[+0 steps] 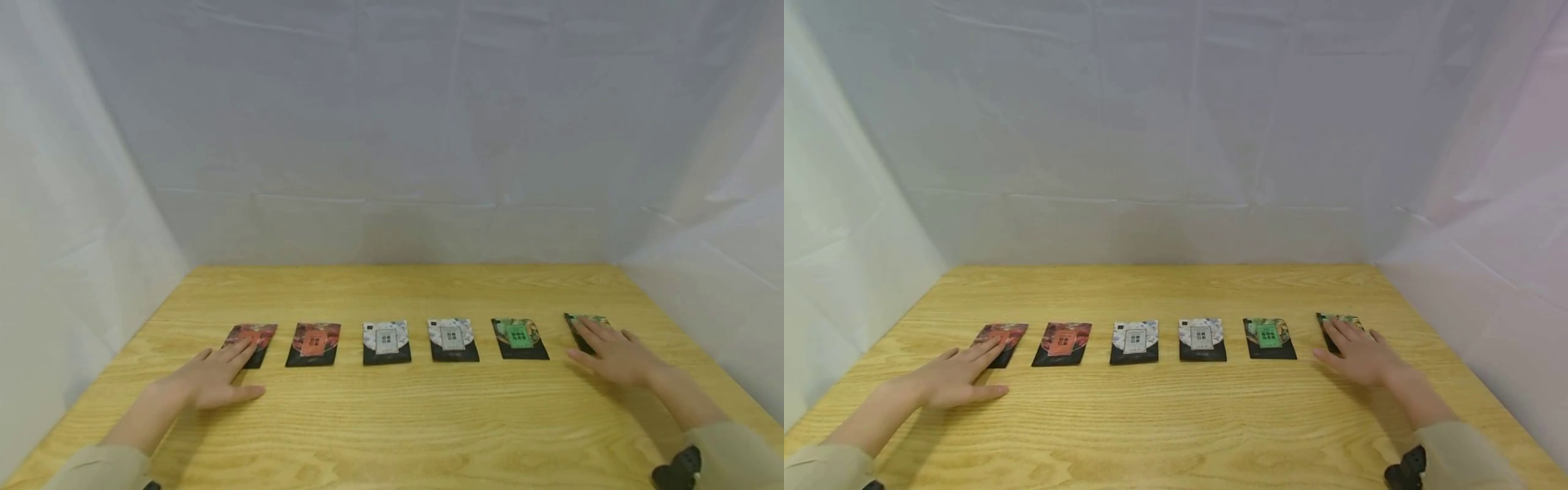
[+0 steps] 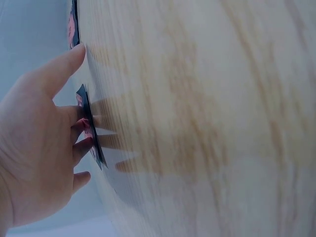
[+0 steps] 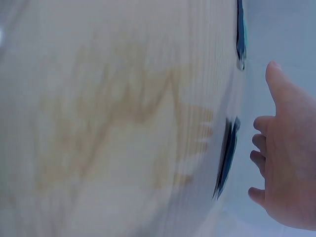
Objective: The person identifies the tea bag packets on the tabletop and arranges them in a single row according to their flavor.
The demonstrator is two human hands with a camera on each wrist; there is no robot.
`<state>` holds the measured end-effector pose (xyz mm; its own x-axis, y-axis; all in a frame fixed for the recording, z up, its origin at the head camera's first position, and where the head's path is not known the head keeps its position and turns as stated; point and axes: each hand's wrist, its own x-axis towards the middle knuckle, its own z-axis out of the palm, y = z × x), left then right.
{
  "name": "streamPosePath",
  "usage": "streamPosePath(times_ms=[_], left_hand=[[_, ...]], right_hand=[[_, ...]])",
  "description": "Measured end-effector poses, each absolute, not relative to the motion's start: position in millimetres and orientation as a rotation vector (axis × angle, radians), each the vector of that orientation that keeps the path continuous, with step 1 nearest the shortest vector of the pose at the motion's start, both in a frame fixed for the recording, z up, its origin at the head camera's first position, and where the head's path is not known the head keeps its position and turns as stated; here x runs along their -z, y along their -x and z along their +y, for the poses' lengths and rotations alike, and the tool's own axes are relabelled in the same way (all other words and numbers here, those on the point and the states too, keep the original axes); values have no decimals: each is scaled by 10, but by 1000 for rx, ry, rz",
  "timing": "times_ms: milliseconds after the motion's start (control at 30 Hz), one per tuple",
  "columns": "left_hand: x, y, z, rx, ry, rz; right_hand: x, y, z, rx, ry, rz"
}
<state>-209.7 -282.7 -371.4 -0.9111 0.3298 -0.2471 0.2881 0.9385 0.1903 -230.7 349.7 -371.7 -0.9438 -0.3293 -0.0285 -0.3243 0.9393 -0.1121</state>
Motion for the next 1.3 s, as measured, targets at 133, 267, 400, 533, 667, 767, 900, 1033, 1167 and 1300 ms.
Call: streamPosePath(times_ms=[133, 267, 400, 533, 667, 767, 900, 1033, 1167, 1300], left_hand=[[3690, 2081, -2815, -234, -458, 2812], [3670, 2071, -2801, -241, -467, 2811], [3668, 2062, -2800, -246, -475, 2813], [3673, 2062, -2806, -247, -476, 2813], [3679, 2069, -2809, -241, -471, 2817], [3685, 2073, -2810, -242, -469, 2815], [3689, 2077, -2810, -243, -473, 2815], [3685, 2077, -2808, -239, -476, 2819], [3680, 2073, -2804, -231, -477, 2823], [3676, 2067, -2801, -228, -476, 2821]], right_hand=[[3722, 2313, 3601, 191, 472, 3034], [3759, 2324, 3709, 220, 434, 3008], [3796, 2325, 3773, 268, 407, 2963], [3800, 2327, 3794, 329, 388, 2909], [3774, 2339, 3796, 354, 373, 2889], [3758, 2339, 3799, 351, 372, 2887], [3750, 2330, 3796, 355, 376, 2886], [3747, 2322, 3781, 356, 378, 2890], [3748, 2315, 3770, 331, 385, 2898], [3753, 2308, 3758, 303, 397, 2909]])
